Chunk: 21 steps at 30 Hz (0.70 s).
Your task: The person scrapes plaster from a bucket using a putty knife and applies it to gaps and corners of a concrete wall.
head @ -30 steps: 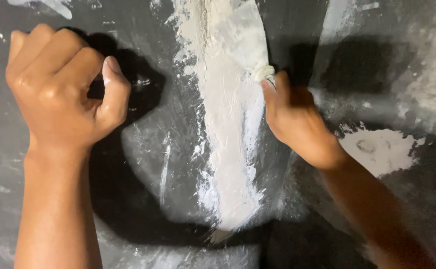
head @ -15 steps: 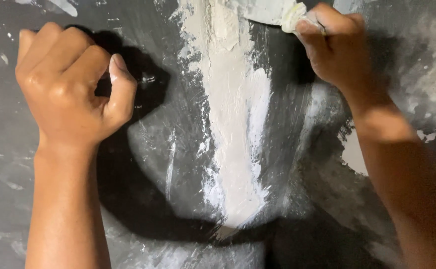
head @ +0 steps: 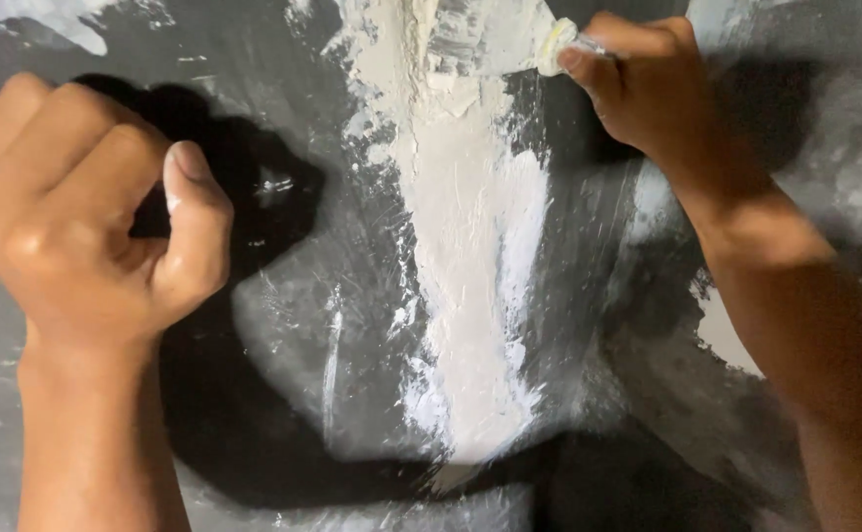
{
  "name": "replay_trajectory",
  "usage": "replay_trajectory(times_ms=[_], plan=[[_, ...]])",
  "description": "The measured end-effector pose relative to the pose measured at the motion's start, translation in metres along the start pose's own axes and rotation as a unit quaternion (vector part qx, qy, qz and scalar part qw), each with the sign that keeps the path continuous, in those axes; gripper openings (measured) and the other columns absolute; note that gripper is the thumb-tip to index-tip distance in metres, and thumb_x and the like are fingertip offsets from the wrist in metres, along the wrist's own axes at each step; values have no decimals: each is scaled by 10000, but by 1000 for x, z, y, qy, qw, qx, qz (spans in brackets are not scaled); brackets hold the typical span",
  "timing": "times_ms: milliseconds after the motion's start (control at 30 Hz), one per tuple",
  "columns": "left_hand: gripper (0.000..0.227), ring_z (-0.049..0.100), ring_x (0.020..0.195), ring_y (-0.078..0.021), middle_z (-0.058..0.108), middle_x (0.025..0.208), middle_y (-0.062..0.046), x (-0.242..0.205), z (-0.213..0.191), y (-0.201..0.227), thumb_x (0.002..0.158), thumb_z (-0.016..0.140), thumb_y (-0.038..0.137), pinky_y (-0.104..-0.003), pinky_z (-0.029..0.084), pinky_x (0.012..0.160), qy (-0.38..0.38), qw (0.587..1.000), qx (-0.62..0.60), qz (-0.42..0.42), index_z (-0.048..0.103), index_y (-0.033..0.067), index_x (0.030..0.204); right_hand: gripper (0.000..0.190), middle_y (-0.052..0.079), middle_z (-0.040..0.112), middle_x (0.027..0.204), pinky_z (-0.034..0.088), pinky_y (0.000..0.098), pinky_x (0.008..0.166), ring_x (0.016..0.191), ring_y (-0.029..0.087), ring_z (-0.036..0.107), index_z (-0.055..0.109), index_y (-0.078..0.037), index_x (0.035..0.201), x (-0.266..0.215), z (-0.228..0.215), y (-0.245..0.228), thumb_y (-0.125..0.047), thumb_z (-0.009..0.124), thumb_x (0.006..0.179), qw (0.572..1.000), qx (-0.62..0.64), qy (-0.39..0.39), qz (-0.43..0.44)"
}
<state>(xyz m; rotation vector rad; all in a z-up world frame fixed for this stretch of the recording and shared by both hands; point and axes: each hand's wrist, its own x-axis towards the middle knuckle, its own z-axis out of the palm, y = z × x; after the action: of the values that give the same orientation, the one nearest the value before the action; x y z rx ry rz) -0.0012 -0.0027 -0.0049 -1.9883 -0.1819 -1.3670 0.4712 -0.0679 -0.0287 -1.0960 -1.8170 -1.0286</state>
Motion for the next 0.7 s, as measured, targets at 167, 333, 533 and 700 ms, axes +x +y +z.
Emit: replay_trajectory(times_ms=[167,333,533,700], plan=[[293,415,723,-266,504,787,-99,-1,0,-5,931,742,61,-363,289,727,-5,1000,-2,9,539,21,723,569,120,530,619,430,359,521,501,238,544,634,-20,818,-19,-13,-18,-386,561,1247,993,-33,-54,98],[241,410,739,-253,475,793,-79,-4,2,-7,887,714,66,-350,277,734,-1,1000,16,11,525,44,739,407,59,621,704,458,312,534,547,146,571,711,-28,978,-42,-40,-33,-334,512,1157,991,37,-28,127],[266,409,752,-242,440,788,-63,-7,7,-10,893,702,75,-340,276,752,9,999,29,21,490,61,732,420,31,521,634,438,286,467,499,111,521,602,-41,938,-45,-59,-69,-322,493,1231,943,192,-24,272],[255,401,727,-269,438,767,-92,-5,6,-7,855,712,61,-371,288,745,11,1000,6,6,500,37,716,355,33,542,596,428,311,409,405,113,522,537,-65,890,-22,-62,-133,-283,441,1153,925,205,-54,316]])
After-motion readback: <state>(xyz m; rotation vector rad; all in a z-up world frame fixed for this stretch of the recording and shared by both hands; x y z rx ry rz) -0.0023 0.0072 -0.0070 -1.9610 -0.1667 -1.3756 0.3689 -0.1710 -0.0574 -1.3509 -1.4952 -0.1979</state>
